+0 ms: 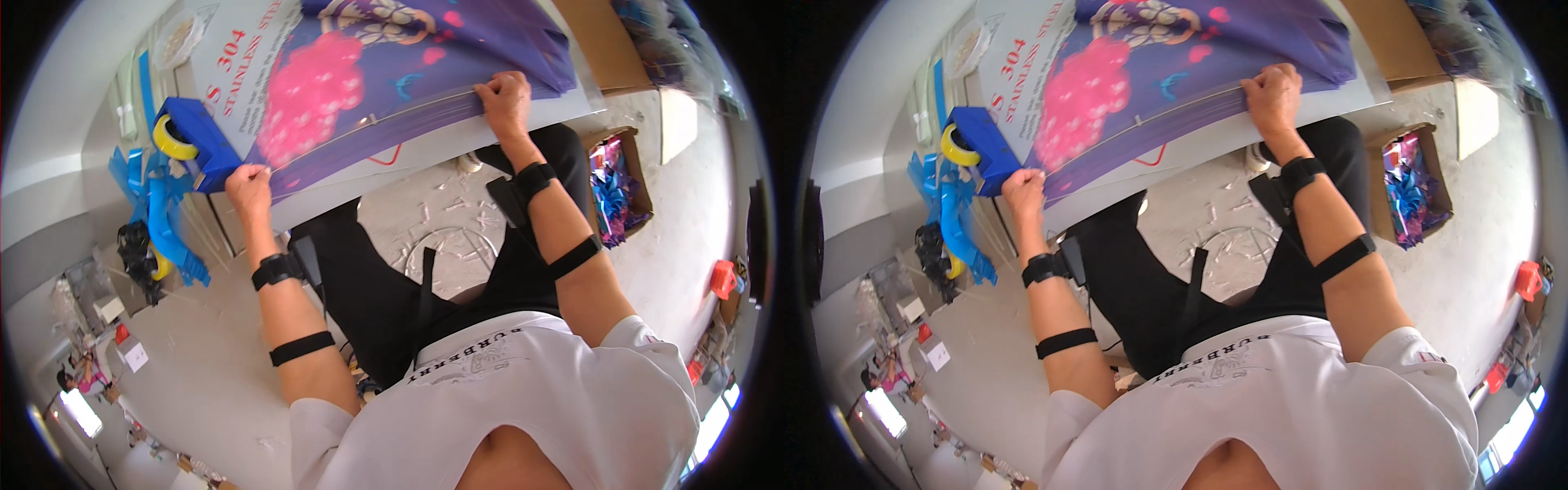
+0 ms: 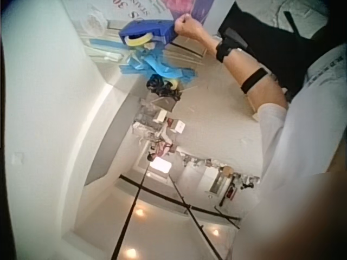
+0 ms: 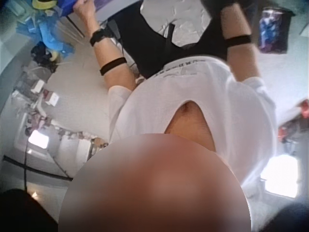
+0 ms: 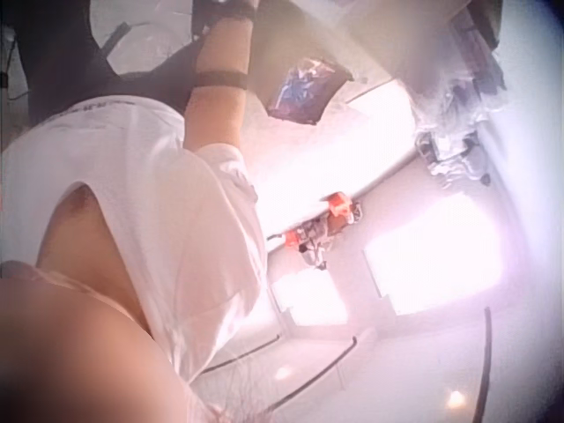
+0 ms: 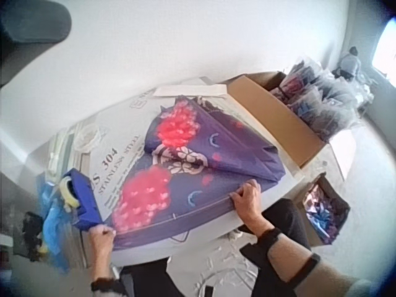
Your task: The recorder is assembling a hanging wire and frame for a piece of artwork on a table.
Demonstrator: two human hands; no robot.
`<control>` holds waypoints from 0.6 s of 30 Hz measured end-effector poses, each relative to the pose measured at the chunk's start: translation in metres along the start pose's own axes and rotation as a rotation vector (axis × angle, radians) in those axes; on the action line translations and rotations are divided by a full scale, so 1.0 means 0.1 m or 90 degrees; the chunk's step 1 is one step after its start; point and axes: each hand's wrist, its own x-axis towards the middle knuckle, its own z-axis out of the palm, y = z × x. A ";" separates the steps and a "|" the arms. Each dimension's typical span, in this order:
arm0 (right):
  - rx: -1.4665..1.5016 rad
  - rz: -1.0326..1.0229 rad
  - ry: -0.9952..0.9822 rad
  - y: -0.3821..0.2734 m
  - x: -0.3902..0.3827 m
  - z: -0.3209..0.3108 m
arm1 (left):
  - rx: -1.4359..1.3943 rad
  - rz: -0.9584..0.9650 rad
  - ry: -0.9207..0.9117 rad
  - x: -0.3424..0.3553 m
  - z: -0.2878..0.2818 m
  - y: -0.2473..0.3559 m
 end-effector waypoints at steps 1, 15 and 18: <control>-0.004 0.001 -0.003 0.00 0.01 0.00 | 0.025 0.044 0.007 0.00 -0.01 0.00; -0.031 0.005 -0.024 -0.04 -0.01 -0.02 | 0.148 0.044 0.039 -0.14 0.06 0.22; -0.033 0.011 -0.033 -0.04 -0.01 -0.03 | 0.172 0.035 0.047 -0.14 0.08 0.25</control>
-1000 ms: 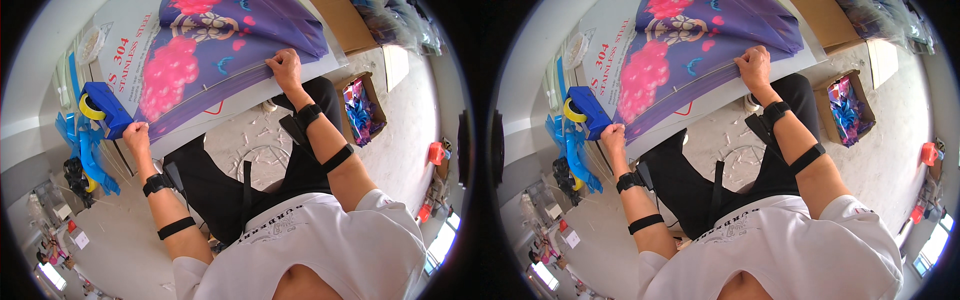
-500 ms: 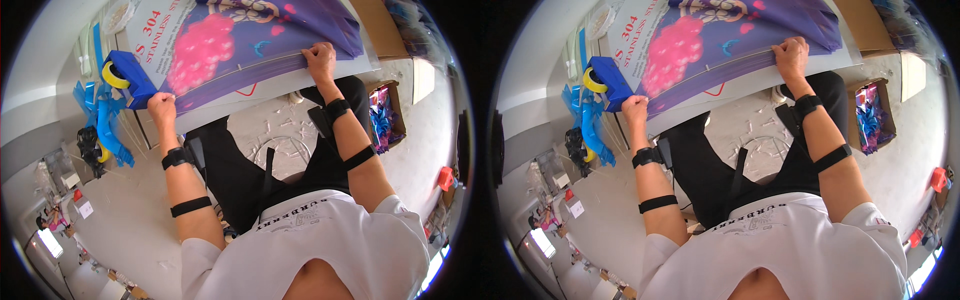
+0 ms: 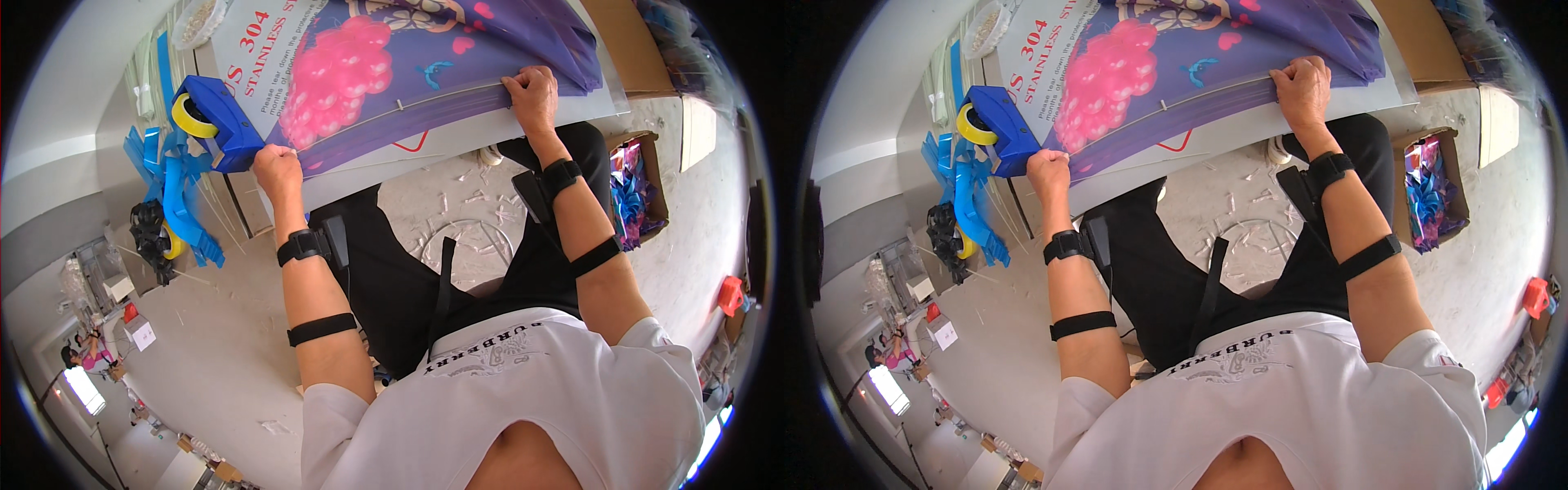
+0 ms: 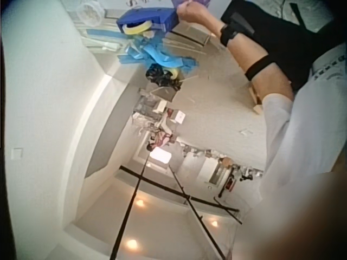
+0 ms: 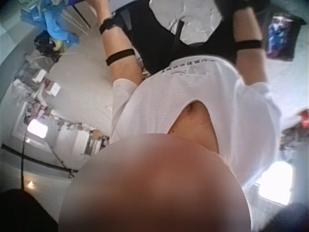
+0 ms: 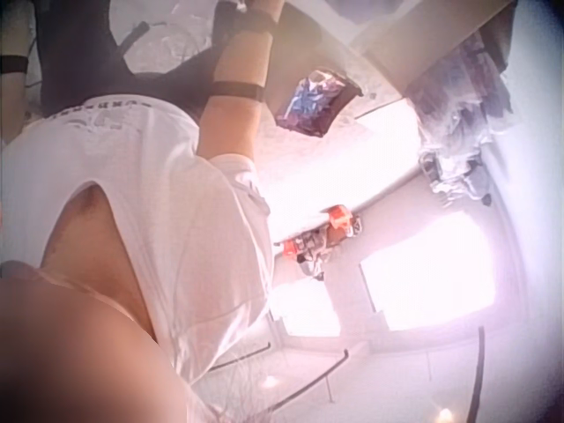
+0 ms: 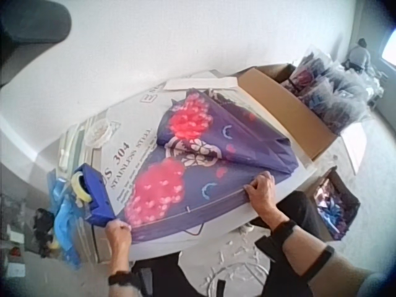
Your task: The recorder is assembling a hanging wire and frame for a piece of artwork on a table.
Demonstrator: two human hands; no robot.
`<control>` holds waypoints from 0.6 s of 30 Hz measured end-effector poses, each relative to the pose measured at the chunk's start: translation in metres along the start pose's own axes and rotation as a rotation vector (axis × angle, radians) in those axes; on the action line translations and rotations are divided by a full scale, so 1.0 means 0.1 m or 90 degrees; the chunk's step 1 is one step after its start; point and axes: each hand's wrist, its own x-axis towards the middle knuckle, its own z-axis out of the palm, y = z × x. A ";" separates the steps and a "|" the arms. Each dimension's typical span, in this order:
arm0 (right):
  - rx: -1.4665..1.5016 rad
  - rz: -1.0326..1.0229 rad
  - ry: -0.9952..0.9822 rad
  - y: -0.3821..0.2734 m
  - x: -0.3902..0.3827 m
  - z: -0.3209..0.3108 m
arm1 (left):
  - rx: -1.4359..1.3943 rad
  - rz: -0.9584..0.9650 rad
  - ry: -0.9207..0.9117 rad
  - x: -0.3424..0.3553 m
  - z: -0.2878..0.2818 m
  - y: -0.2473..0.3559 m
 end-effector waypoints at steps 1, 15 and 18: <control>0.002 0.006 -0.005 0.01 0.00 0.00 | 0.007 -0.004 0.003 -0.01 0.00 0.03; -0.043 0.009 -0.022 0.00 0.10 -0.04 | 0.007 -0.044 -0.008 -0.01 -0.03 0.08; -0.035 0.010 -0.026 0.00 0.10 -0.04 | 0.001 -0.058 -0.011 0.03 -0.03 0.05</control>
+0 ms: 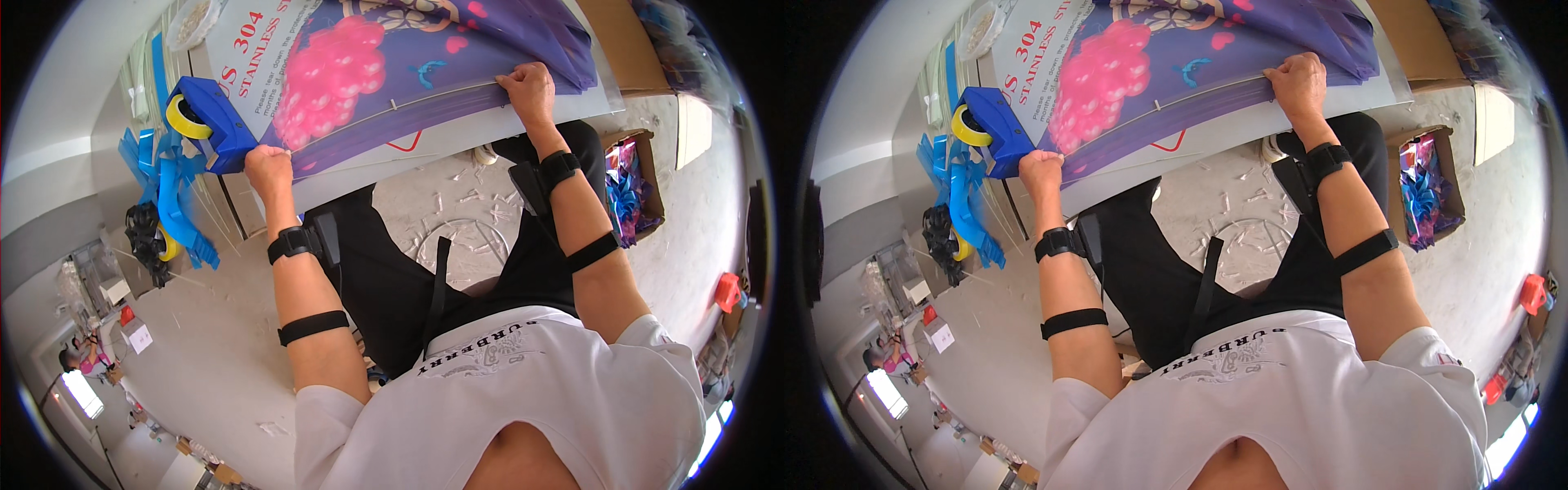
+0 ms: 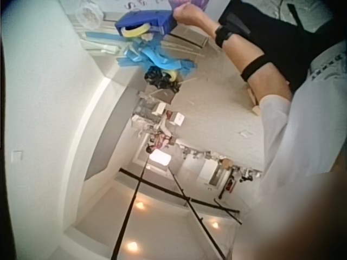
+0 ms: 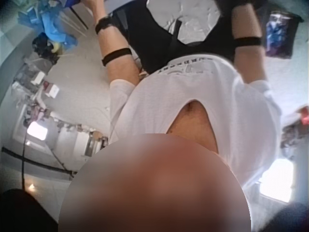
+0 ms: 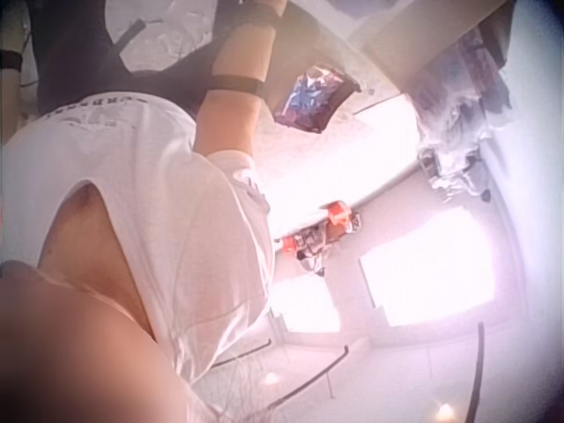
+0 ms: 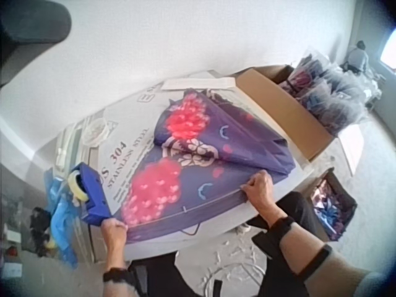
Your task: The recorder is assembling a hanging wire and frame for a piece of artwork on a table.
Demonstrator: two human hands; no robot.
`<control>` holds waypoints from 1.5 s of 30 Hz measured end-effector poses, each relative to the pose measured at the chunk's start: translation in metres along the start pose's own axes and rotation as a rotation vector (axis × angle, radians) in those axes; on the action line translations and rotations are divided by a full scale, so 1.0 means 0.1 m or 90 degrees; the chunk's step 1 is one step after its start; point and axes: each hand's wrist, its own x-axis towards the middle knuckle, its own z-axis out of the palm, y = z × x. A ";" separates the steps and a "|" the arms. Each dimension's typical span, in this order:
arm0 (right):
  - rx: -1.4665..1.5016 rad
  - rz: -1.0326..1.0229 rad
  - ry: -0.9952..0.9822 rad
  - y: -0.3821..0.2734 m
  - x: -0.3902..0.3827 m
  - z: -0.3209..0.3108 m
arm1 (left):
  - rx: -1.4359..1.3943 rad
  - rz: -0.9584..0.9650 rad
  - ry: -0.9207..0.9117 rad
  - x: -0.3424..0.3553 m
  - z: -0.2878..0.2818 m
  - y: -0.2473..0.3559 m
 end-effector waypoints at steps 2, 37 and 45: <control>0.007 0.007 -0.009 -0.02 -0.01 0.00 | -0.025 -0.018 -0.001 0.02 0.01 -0.05; 0.021 0.035 0.021 0.11 -0.02 -0.03 | -0.130 -0.166 -0.031 0.12 0.01 -0.17; 0.024 0.026 0.013 0.14 -0.01 -0.02 | -0.145 -0.183 -0.068 0.10 -0.02 -0.13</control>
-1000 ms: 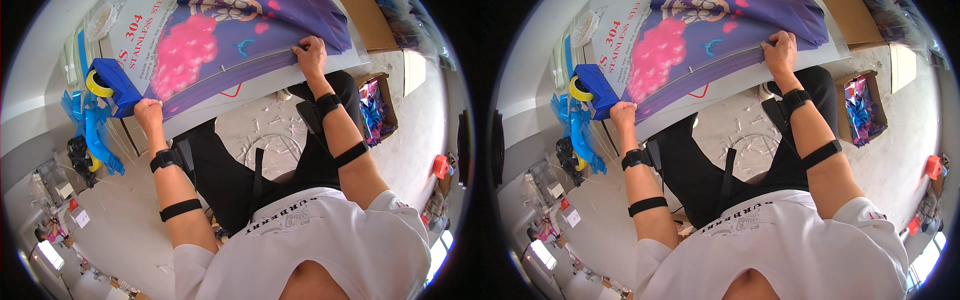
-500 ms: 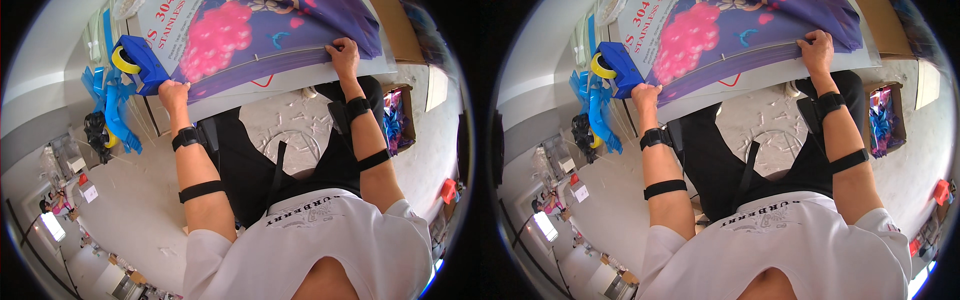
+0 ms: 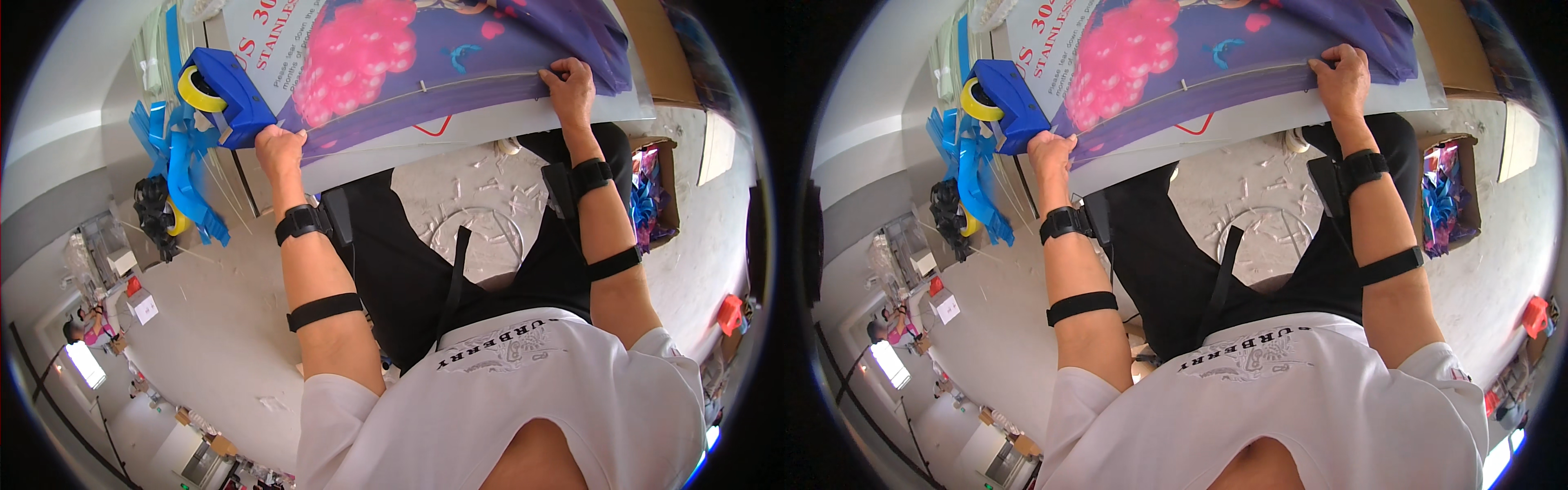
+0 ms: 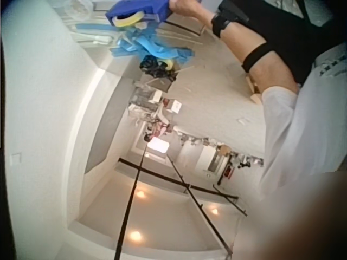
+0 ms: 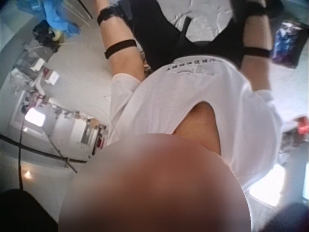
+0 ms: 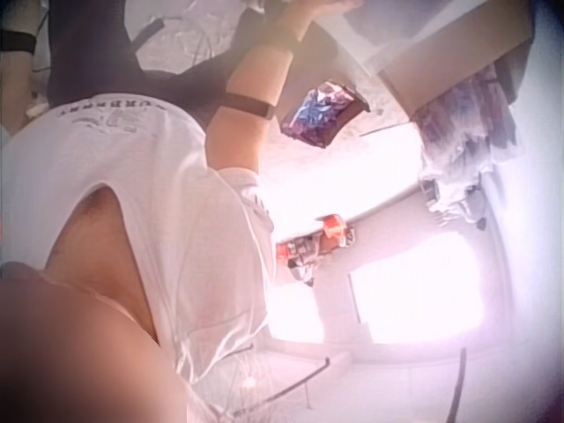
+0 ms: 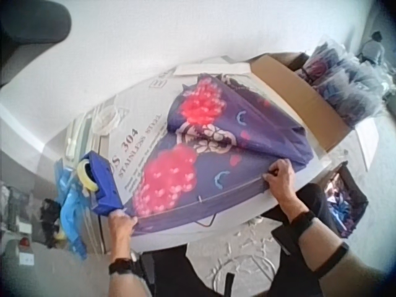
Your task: The recorder is assembling a hanging wire and frame for a piece of artwork on a table.
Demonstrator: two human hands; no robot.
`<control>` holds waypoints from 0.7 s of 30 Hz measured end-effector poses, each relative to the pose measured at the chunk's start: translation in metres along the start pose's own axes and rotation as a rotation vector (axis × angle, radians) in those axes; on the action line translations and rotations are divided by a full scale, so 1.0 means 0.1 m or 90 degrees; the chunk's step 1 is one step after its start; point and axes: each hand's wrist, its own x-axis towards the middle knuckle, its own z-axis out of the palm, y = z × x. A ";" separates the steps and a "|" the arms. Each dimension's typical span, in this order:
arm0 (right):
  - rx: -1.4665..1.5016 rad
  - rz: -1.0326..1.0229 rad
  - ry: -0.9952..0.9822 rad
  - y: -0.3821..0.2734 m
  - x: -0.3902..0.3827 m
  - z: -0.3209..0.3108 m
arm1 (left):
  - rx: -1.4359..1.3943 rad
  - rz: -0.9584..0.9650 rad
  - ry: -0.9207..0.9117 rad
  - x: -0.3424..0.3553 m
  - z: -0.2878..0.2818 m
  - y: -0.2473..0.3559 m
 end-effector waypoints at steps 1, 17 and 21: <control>0.002 -0.010 0.001 0.00 0.00 0.00 | 0.000 -0.001 0.000 0.00 0.01 -0.02; -0.116 -0.450 -0.232 -0.82 -0.78 0.11 | 0.367 0.601 -0.028 -1.06 0.54 0.15; -0.177 -0.412 -0.267 -0.69 -0.78 0.06 | 0.400 0.467 -0.030 -0.98 0.48 -0.05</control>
